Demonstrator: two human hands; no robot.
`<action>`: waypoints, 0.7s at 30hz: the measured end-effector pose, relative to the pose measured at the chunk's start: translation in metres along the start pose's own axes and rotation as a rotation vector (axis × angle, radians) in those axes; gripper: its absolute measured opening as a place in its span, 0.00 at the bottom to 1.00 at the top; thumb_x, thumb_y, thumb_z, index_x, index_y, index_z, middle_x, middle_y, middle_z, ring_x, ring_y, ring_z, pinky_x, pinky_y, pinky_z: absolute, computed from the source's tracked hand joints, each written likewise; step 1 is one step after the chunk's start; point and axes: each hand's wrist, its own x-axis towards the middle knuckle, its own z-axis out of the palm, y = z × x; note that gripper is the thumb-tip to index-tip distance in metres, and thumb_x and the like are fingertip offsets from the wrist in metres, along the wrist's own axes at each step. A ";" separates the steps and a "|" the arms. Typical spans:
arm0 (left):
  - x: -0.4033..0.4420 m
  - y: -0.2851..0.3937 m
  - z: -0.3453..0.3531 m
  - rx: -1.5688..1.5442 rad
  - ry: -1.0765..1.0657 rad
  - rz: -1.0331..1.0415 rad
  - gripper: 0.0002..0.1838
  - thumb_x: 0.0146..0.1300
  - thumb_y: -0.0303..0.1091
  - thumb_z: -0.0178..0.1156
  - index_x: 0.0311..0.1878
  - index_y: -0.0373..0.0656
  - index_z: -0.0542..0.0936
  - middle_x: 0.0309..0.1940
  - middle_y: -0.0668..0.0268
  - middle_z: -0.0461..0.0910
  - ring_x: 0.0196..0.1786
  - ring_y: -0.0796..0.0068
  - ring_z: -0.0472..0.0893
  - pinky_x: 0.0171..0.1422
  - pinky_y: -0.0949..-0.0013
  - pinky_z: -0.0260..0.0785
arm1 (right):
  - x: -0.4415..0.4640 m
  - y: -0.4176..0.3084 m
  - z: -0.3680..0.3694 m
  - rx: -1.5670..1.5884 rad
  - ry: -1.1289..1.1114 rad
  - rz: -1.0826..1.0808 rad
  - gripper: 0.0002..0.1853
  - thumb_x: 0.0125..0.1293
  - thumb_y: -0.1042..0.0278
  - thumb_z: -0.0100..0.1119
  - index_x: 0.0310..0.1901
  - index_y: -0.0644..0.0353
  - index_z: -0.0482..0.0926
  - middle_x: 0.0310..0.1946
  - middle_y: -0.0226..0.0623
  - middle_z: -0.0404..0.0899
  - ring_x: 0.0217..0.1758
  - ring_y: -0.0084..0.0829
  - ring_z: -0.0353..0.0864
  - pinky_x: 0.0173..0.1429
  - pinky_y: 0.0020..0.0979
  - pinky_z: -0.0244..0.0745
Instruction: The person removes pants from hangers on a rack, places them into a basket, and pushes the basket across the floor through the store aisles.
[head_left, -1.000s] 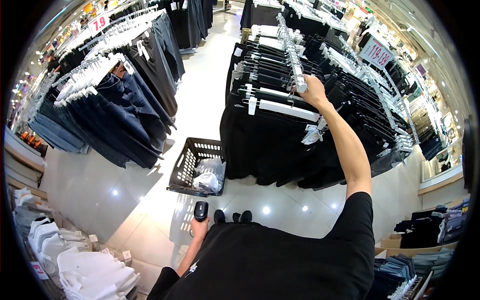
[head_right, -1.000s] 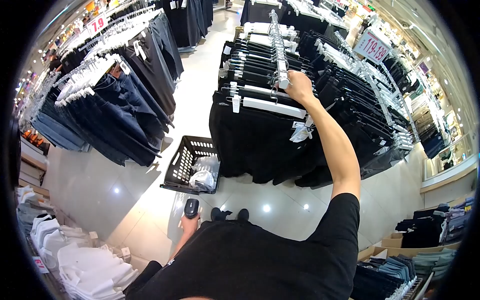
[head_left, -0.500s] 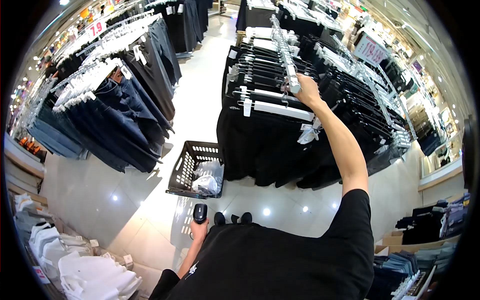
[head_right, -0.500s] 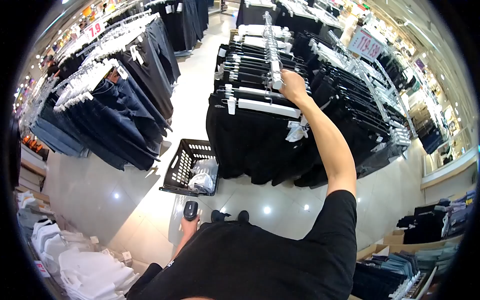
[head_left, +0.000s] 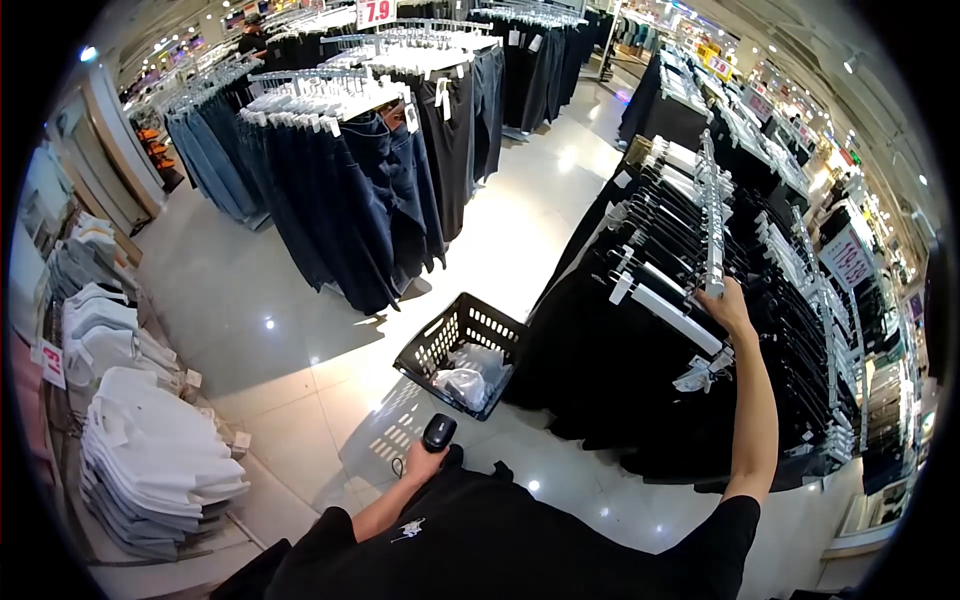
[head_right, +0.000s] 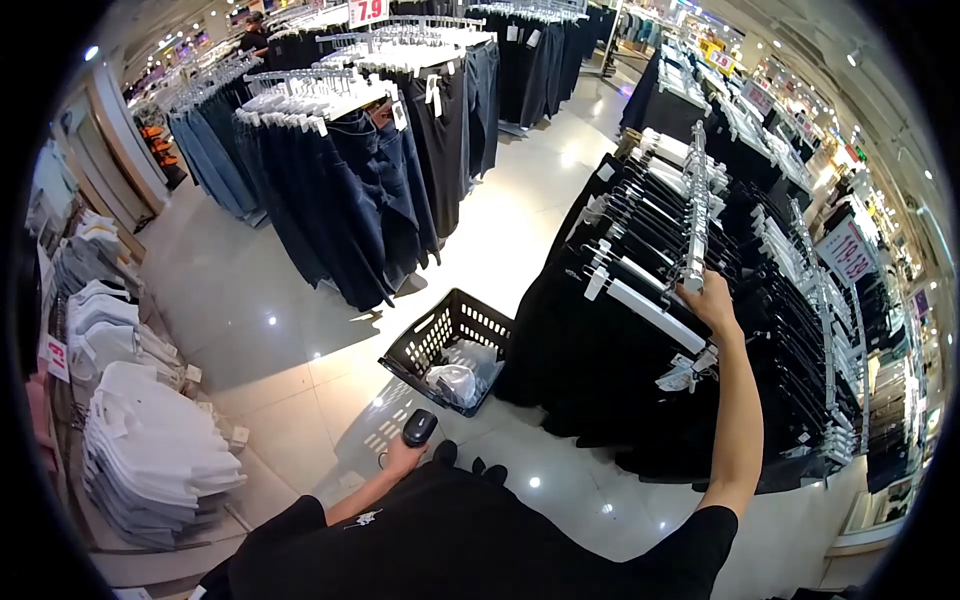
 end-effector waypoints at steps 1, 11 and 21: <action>0.001 0.000 -0.001 0.011 0.001 -0.004 0.19 0.54 0.45 0.75 0.39 0.37 0.86 0.27 0.54 0.86 0.32 0.56 0.87 0.41 0.56 0.77 | 0.001 -0.003 -0.002 -0.022 -0.018 0.030 0.17 0.59 0.56 0.72 0.38 0.64 0.84 0.30 0.48 0.86 0.36 0.45 0.86 0.44 0.42 0.78; 0.010 -0.005 0.007 0.045 0.022 0.021 0.21 0.54 0.45 0.75 0.41 0.37 0.86 0.28 0.53 0.86 0.34 0.54 0.88 0.41 0.56 0.77 | 0.005 0.011 0.001 0.006 -0.044 0.013 0.20 0.62 0.54 0.71 0.31 0.67 0.82 0.21 0.42 0.79 0.26 0.36 0.80 0.38 0.40 0.75; 0.003 0.014 0.004 0.034 -0.040 -0.046 0.20 0.53 0.44 0.75 0.39 0.36 0.86 0.28 0.52 0.86 0.35 0.54 0.88 0.41 0.55 0.77 | 0.015 0.020 -0.003 0.058 -0.065 -0.172 0.15 0.63 0.60 0.70 0.32 0.66 0.84 0.22 0.42 0.80 0.26 0.36 0.78 0.37 0.40 0.73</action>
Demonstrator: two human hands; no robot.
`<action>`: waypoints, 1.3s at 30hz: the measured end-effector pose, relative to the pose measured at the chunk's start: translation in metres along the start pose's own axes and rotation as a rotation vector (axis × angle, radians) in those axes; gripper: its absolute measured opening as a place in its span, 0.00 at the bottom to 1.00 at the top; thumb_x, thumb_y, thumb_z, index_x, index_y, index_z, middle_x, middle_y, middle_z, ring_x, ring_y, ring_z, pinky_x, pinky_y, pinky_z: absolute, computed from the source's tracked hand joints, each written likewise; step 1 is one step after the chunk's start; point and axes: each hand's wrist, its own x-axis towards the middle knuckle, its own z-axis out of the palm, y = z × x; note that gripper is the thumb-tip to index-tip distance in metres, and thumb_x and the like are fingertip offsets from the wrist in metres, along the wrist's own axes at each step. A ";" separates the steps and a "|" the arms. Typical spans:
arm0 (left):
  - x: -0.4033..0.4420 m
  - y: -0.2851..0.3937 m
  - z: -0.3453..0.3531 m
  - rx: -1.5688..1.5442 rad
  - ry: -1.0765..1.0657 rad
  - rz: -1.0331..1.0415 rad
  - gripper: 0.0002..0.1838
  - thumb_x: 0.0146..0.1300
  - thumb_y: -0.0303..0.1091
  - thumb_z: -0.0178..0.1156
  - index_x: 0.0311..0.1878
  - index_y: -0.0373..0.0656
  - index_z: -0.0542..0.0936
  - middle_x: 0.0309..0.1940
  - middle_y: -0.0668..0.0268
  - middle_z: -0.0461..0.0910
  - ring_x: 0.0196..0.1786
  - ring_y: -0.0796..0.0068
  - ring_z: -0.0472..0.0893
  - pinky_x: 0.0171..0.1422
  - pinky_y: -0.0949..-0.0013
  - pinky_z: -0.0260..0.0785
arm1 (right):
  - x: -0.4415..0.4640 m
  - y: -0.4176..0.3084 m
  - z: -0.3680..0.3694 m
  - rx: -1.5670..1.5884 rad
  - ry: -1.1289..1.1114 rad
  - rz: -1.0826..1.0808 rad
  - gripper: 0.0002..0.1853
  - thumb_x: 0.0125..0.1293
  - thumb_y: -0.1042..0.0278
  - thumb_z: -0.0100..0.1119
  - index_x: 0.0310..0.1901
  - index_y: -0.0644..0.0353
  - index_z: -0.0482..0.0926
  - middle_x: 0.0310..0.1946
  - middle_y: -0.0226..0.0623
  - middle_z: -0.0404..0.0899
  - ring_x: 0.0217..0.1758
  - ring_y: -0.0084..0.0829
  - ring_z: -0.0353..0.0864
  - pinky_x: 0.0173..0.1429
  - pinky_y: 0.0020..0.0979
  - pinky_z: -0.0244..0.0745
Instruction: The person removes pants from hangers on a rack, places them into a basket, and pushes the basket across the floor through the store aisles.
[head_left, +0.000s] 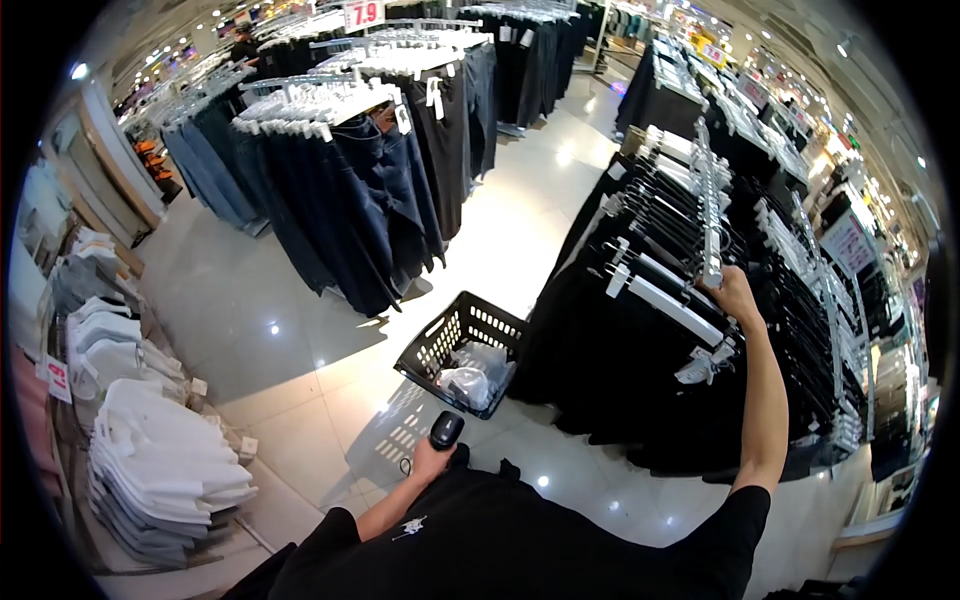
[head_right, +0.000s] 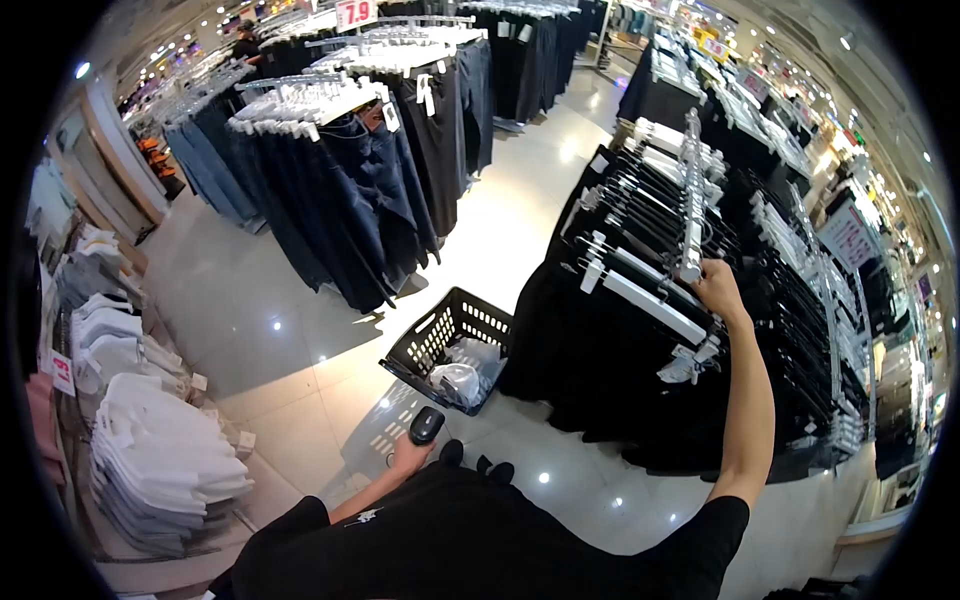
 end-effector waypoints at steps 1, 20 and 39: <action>-0.001 -0.001 0.001 0.008 0.045 0.019 0.20 0.53 0.43 0.75 0.39 0.35 0.85 0.29 0.52 0.86 0.35 0.53 0.88 0.42 0.55 0.77 | -0.003 0.011 -0.001 -0.047 0.015 -0.053 0.15 0.63 0.59 0.70 0.33 0.66 0.84 0.22 0.44 0.80 0.27 0.38 0.78 0.38 0.40 0.73; -0.007 0.002 -0.009 0.051 0.069 -0.094 0.20 0.52 0.42 0.76 0.41 0.35 0.86 0.34 0.51 0.88 0.41 0.55 0.89 0.46 0.55 0.77 | -0.057 -0.011 -0.046 -0.077 -0.072 0.106 0.20 0.65 0.58 0.68 0.28 0.70 0.77 0.22 0.48 0.73 0.26 0.39 0.71 0.35 0.41 0.68; -0.001 0.020 -0.011 -0.003 0.011 0.053 0.23 0.52 0.45 0.76 0.45 0.36 0.86 0.37 0.49 0.88 0.43 0.50 0.88 0.47 0.55 0.78 | -0.204 0.000 -0.083 -0.011 0.047 0.423 0.19 0.72 0.60 0.61 0.28 0.66 0.73 0.17 0.35 0.73 0.19 0.27 0.71 0.27 0.34 0.66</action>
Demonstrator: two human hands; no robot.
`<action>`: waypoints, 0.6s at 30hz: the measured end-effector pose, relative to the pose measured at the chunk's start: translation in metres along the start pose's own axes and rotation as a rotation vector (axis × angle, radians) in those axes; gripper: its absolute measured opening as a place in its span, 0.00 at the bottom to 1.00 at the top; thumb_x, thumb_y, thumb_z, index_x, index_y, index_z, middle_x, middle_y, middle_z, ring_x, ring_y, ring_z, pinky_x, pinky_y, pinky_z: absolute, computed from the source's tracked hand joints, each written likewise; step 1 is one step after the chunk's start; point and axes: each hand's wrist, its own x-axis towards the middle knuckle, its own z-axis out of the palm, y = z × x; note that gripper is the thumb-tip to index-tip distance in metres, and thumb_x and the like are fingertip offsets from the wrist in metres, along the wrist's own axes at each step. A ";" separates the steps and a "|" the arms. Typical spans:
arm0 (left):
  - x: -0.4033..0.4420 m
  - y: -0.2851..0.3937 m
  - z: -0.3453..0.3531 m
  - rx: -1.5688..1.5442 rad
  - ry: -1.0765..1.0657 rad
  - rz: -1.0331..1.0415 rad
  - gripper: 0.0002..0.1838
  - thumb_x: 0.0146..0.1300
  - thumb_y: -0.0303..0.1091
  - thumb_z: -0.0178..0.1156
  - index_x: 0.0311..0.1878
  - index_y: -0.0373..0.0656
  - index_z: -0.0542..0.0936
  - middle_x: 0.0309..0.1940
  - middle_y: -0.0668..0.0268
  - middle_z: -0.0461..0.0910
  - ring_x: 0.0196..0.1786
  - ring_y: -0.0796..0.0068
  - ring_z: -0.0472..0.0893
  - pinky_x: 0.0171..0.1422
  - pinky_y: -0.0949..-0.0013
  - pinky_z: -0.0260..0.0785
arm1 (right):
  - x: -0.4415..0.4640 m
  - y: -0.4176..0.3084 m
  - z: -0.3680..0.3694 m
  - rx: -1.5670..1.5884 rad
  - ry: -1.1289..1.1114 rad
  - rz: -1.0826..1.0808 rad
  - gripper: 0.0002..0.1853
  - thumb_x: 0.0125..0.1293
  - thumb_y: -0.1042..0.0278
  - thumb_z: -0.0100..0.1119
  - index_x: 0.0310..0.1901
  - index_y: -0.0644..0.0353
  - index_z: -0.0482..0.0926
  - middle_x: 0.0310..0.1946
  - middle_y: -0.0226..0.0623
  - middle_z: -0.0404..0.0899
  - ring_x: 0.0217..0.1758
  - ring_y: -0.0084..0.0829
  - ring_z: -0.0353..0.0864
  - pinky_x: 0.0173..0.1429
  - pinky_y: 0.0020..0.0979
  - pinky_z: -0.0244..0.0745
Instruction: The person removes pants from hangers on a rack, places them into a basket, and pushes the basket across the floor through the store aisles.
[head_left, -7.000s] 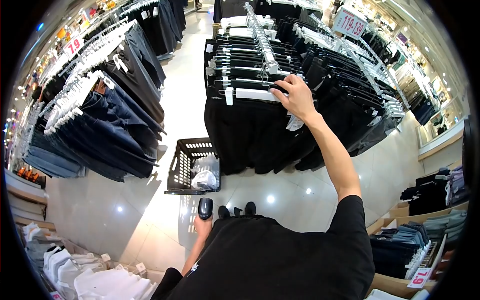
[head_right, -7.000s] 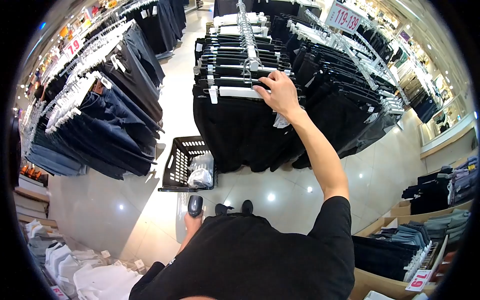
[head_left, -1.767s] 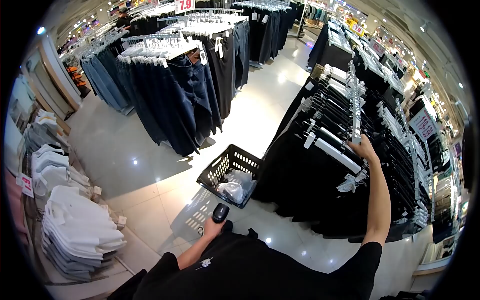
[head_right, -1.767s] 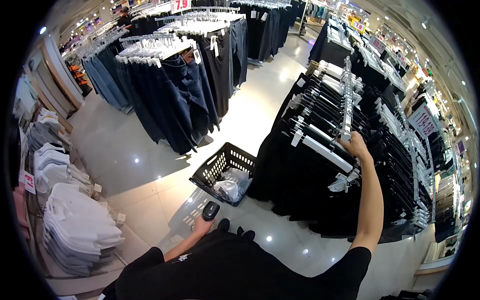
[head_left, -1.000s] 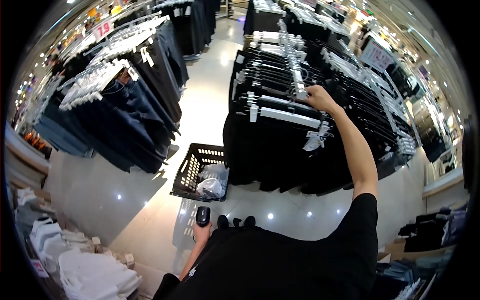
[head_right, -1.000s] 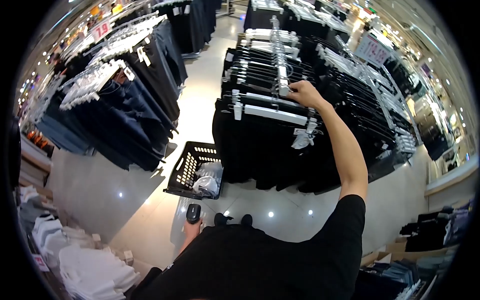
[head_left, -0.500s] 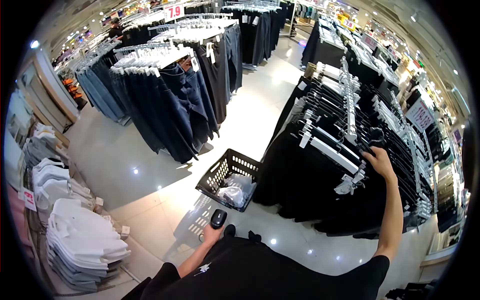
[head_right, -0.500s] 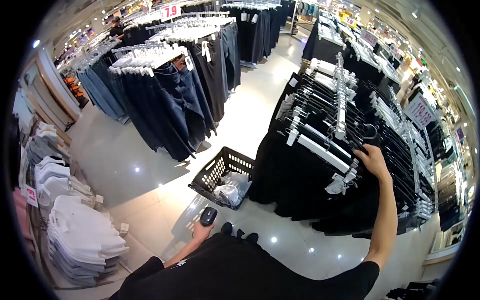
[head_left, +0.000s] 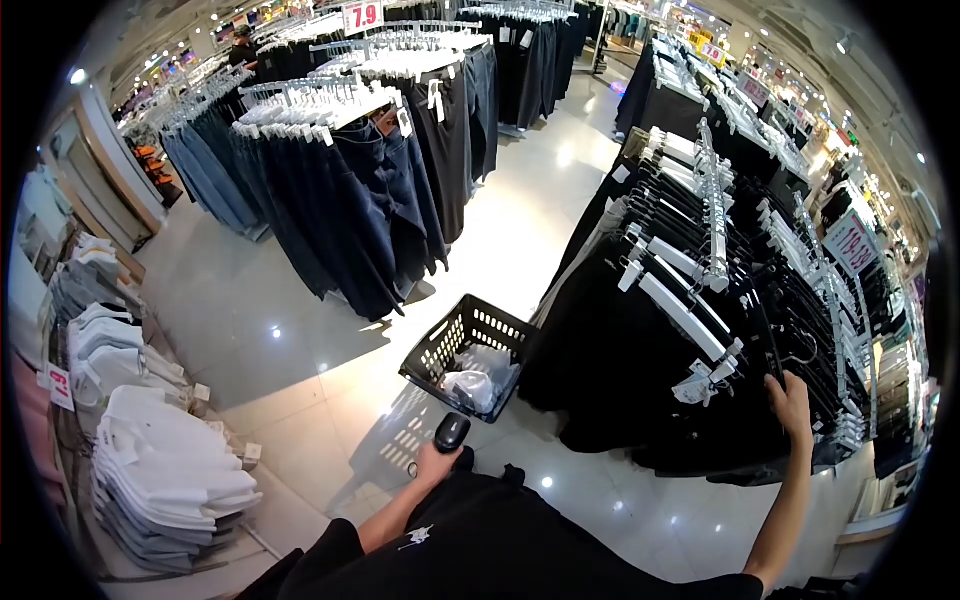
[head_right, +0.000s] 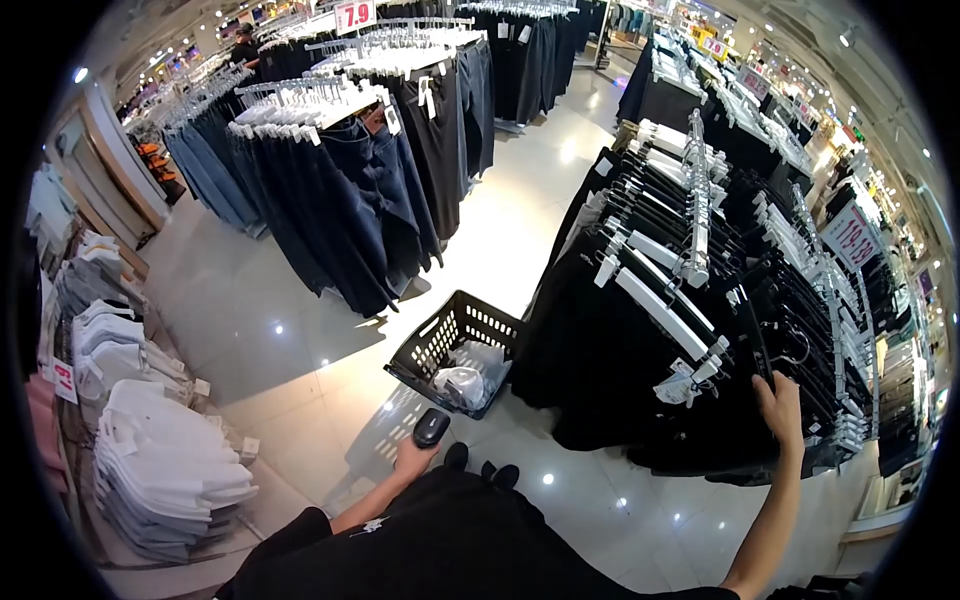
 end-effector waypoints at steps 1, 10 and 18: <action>0.001 0.004 0.000 -0.002 -0.007 0.003 0.24 0.52 0.45 0.76 0.45 0.36 0.86 0.37 0.49 0.88 0.43 0.49 0.88 0.47 0.55 0.78 | -0.013 -0.004 -0.001 0.057 0.004 0.061 0.18 0.73 0.60 0.61 0.28 0.65 0.73 0.17 0.32 0.72 0.19 0.24 0.70 0.26 0.32 0.65; 0.006 0.011 0.003 0.111 -0.147 -0.027 0.25 0.53 0.48 0.75 0.46 0.36 0.85 0.38 0.47 0.87 0.46 0.48 0.87 0.50 0.55 0.77 | -0.122 0.059 0.014 0.281 0.095 0.227 0.13 0.76 0.63 0.58 0.33 0.58 0.73 0.20 0.22 0.71 0.20 0.15 0.69 0.22 0.22 0.62; 0.021 0.016 0.001 0.123 -0.257 0.007 0.26 0.52 0.51 0.75 0.45 0.40 0.86 0.40 0.49 0.87 0.47 0.48 0.87 0.50 0.52 0.77 | -0.230 0.092 0.045 0.629 0.279 0.578 0.12 0.73 0.56 0.62 0.40 0.55 0.77 0.25 0.28 0.78 0.24 0.20 0.76 0.24 0.25 0.71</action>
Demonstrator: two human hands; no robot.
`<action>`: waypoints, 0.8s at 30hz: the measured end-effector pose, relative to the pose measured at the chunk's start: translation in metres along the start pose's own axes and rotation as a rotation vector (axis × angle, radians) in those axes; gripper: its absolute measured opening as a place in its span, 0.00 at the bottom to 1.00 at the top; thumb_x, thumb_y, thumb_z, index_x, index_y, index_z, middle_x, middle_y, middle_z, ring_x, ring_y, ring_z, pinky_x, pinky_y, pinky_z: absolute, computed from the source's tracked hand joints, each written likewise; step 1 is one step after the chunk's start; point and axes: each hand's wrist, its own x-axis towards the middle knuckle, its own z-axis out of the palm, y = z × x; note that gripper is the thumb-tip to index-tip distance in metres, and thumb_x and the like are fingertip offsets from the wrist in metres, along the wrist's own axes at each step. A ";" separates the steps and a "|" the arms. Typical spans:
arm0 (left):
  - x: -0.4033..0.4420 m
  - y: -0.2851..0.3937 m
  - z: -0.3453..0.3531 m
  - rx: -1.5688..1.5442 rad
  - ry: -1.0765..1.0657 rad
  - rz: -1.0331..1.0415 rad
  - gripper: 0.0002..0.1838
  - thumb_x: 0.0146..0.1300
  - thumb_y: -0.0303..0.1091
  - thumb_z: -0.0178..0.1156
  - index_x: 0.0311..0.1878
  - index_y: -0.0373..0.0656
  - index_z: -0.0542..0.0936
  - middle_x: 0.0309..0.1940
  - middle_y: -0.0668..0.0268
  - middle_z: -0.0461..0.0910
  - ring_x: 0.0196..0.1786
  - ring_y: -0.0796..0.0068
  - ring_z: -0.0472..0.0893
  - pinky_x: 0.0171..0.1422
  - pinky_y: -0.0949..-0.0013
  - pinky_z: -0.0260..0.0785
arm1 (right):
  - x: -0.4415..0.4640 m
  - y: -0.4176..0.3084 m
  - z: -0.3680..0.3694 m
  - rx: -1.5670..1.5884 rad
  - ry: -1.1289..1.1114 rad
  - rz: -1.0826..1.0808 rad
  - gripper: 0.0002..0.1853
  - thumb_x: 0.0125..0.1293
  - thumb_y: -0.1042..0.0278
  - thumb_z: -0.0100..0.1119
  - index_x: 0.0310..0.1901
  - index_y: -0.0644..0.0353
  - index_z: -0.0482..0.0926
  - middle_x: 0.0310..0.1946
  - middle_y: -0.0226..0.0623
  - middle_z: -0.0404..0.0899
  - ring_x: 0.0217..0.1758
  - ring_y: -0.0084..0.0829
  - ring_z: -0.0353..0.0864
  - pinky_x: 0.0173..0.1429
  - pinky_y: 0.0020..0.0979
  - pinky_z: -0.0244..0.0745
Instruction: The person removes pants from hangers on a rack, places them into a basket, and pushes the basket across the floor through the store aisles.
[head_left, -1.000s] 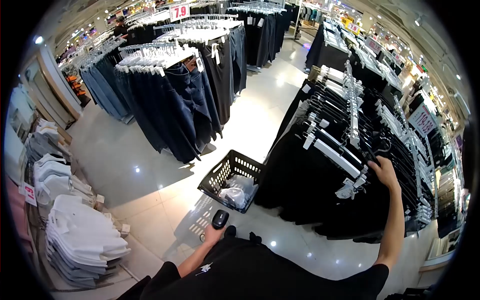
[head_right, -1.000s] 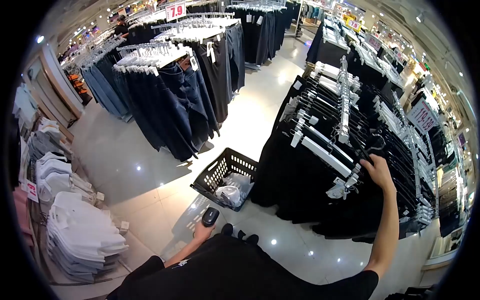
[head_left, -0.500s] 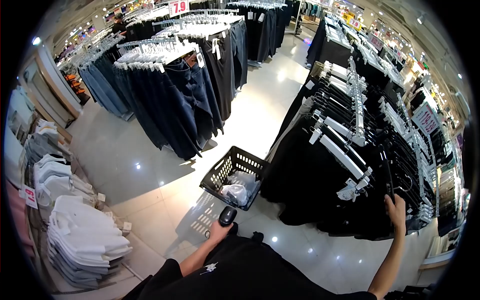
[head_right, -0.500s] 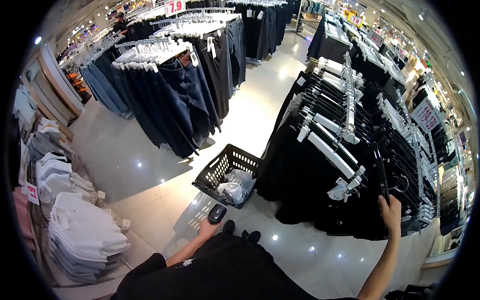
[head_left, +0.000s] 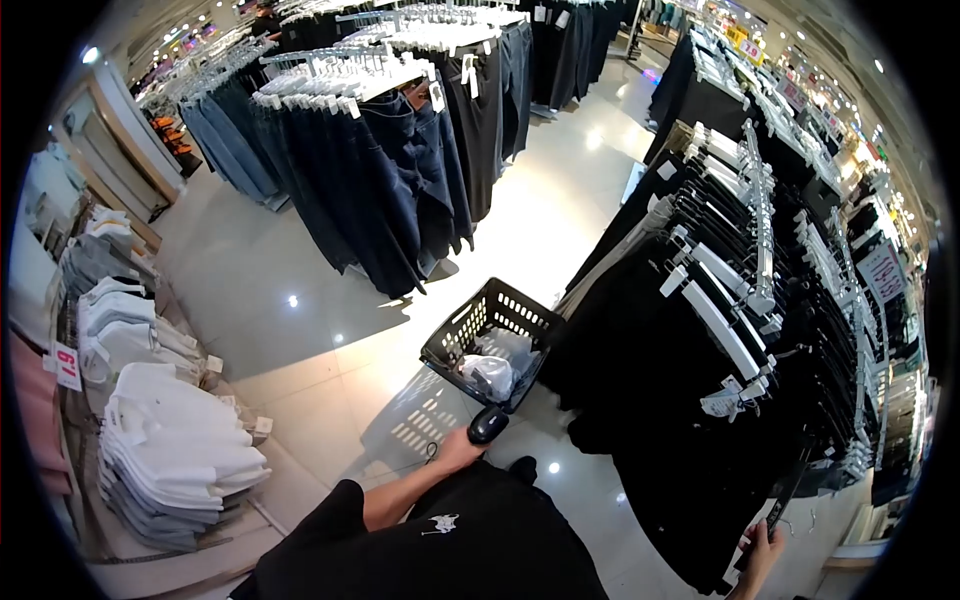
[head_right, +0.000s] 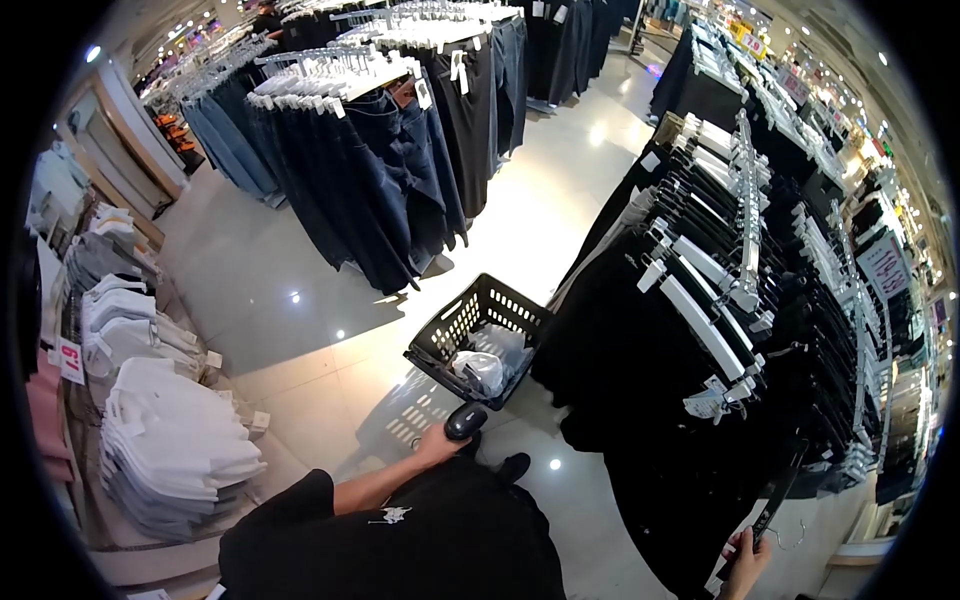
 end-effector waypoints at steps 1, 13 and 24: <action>0.003 -0.001 0.000 0.027 0.010 0.021 0.26 0.52 0.52 0.74 0.46 0.39 0.86 0.40 0.48 0.87 0.47 0.46 0.86 0.51 0.52 0.77 | -0.016 -0.013 0.011 0.005 0.071 0.078 0.10 0.73 0.58 0.62 0.39 0.55 0.77 0.25 0.28 0.77 0.24 0.20 0.77 0.23 0.25 0.70; 0.035 0.020 -0.005 -0.097 -0.263 0.073 0.15 0.58 0.38 0.72 0.38 0.34 0.85 0.27 0.61 0.86 0.32 0.71 0.84 0.42 0.66 0.74 | -0.122 -0.108 0.057 -0.078 0.224 0.139 0.12 0.74 0.56 0.62 0.39 0.56 0.84 0.25 0.20 0.75 0.27 0.12 0.68 0.32 0.20 0.58; 0.027 0.017 -0.011 -0.084 -0.337 0.089 0.10 0.60 0.33 0.70 0.36 0.34 0.83 0.27 0.64 0.85 0.32 0.75 0.82 0.40 0.69 0.72 | -0.132 -0.072 0.057 0.622 0.184 0.315 0.17 0.76 0.50 0.55 0.48 0.58 0.79 0.26 0.26 0.78 0.24 0.18 0.71 0.27 0.18 0.62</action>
